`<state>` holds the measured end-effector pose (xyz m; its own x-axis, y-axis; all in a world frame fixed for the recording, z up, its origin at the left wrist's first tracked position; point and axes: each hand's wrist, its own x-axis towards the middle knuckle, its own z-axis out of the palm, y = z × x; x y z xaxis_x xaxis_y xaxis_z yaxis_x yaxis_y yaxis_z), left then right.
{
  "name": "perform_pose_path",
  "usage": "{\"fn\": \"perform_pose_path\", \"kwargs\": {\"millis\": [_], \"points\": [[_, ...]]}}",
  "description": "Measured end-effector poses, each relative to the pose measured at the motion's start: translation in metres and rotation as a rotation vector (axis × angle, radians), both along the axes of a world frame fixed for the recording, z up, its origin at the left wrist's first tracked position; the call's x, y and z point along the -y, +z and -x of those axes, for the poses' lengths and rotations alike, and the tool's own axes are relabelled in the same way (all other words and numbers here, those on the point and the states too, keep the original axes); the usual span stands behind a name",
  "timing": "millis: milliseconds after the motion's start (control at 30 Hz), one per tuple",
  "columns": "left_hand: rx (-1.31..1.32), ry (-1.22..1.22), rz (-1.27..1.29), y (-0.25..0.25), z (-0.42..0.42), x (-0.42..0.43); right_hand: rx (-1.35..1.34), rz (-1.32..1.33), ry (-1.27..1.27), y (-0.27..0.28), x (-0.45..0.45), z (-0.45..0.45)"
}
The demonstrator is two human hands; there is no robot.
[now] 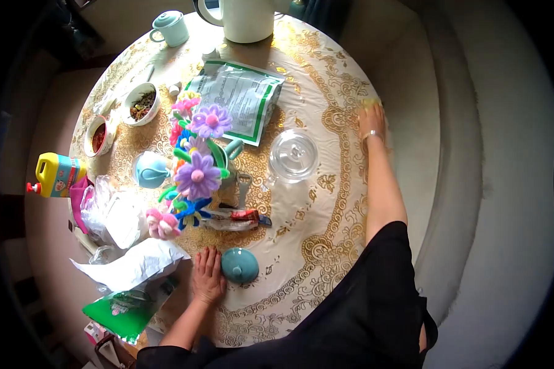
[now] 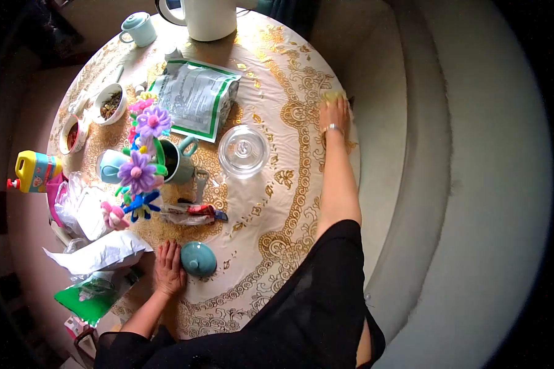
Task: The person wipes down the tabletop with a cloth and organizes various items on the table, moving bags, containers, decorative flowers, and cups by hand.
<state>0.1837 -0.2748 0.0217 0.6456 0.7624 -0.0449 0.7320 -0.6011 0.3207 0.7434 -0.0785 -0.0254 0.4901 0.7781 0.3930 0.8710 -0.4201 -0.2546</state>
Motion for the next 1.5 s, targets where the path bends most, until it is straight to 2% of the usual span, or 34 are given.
{"fn": "perform_pose_path", "kwargs": {"millis": [67, 133, 200, 267, 300, 333, 400, 467, 533, 567, 633, 667, 733, 800, 867, 933, 1000, 1067, 1167, 1267, 1300, 1367, 1400, 1433, 1500], "points": [[-0.010, 0.001, -0.019, -0.004, 0.002, -0.001, 0.291, 0.094, 0.173, -0.061, -0.064, -0.033], [0.027, -0.005, 0.001, -0.001, 0.000, -0.001, -0.014, 0.230, 0.375, 0.027, -0.066, 0.057], [-0.025, 0.002, 0.009, -0.005, 0.002, 0.005, 0.422, 0.572, 0.582, 0.035, -0.057, 0.107], [-0.013, 0.010, 0.002, -0.005, 0.002, 0.001, 0.014, -0.228, 0.874, 0.005, -0.030, 0.107], [0.010, -0.004, -0.011, -0.007, 0.002, 0.001, -0.171, -0.229, 0.915, 0.011, -0.022, 0.105], [0.004, -0.002, -0.012, -0.006, 0.004, 0.003, -0.176, -0.231, 0.916, 0.017, -0.016, 0.103], [0.013, 0.003, -0.002, -0.008, 0.003, 0.001, -1.436, -0.303, 0.451, 0.028, -0.014, 0.087], [0.005, 0.008, 0.003, -0.007, 0.004, 0.001, -1.199, -0.447, 0.336, 0.021, -0.022, 0.037], [-0.003, 0.002, 0.022, -0.007, 0.005, 0.002, -0.709, -0.460, 0.238, 0.040, -0.027, -0.002], [-0.008, -0.001, 0.028, -0.006, 0.005, 0.002, -0.714, -0.456, 0.232, 0.036, -0.031, -0.015], [0.027, 0.013, 0.004, -0.006, 0.004, 0.002, -0.539, -0.031, 0.022, 0.021, -0.040, -0.034], [0.025, 0.009, 0.007, -0.006, 0.003, 0.001, -0.540, -0.029, 0.016, 0.006, -0.051, -0.035], [0.014, 0.014, -0.002, -0.004, 0.001, 0.001, 0.411, -0.048, 0.268, -0.034, -0.067, -0.033], [0.014, 0.005, 0.007, -0.003, 0.001, 0.001, 0.188, 0.105, 0.461, -0.021, -0.069, 0.002], [0.025, -0.012, 0.014, -0.005, 0.001, 0.001, 0.280, -0.077, 0.603, -0.001, -0.045, 0.059], [0.008, 0.001, -0.016, -0.008, 0.003, 0.002, 0.130, -0.003, 0.562, 0.018, -0.001, 0.103], [0.011, -0.005, -0.015, -0.005, 0.000, 0.001, -0.059, 0.004, 0.609, 0.002, 0.043, 0.125], [-0.011, -0.005, -0.035, -0.007, 0.002, 0.001, -0.177, -0.005, 0.554, 0.010, 0.086, 0.154], [-0.034, -0.014, -0.034, -0.010, 0.006, 0.002, -0.206, 0.016, 0.461, 0.015, 0.136, 0.194], [-0.029, -0.014, -0.019, -0.008, 0.005, 0.002, -0.156, 0.151, 0.445, 0.028, 0.143, 0.196], [-0.037, -0.022, -0.015, -0.008, 0.006, 0.001, 0.074, 0.085, 0.430, 0.021, 0.133, 0.184], [-0.031, -0.017, -0.018, -0.010, 0.005, 0.003, 0.106, 0.118, 0.284, 0.009, 0.101, 0.136], [-0.045, -0.013, -0.009, -0.007, 0.005, 0.003, -0.053, 0.174, 0.191, 0.044, 0.080, 0.120], [-0.045, -0.021, -0.015, -0.005, 0.004, 0.004, -0.073, 0.065, 0.238, 0.028, 0.064, 0.086], [-0.026, -0.017, -0.039, -0.008, 0.002, 0.002, 0.093, 0.111, 0.133, 0.001, 0.037, 0.041]]}}
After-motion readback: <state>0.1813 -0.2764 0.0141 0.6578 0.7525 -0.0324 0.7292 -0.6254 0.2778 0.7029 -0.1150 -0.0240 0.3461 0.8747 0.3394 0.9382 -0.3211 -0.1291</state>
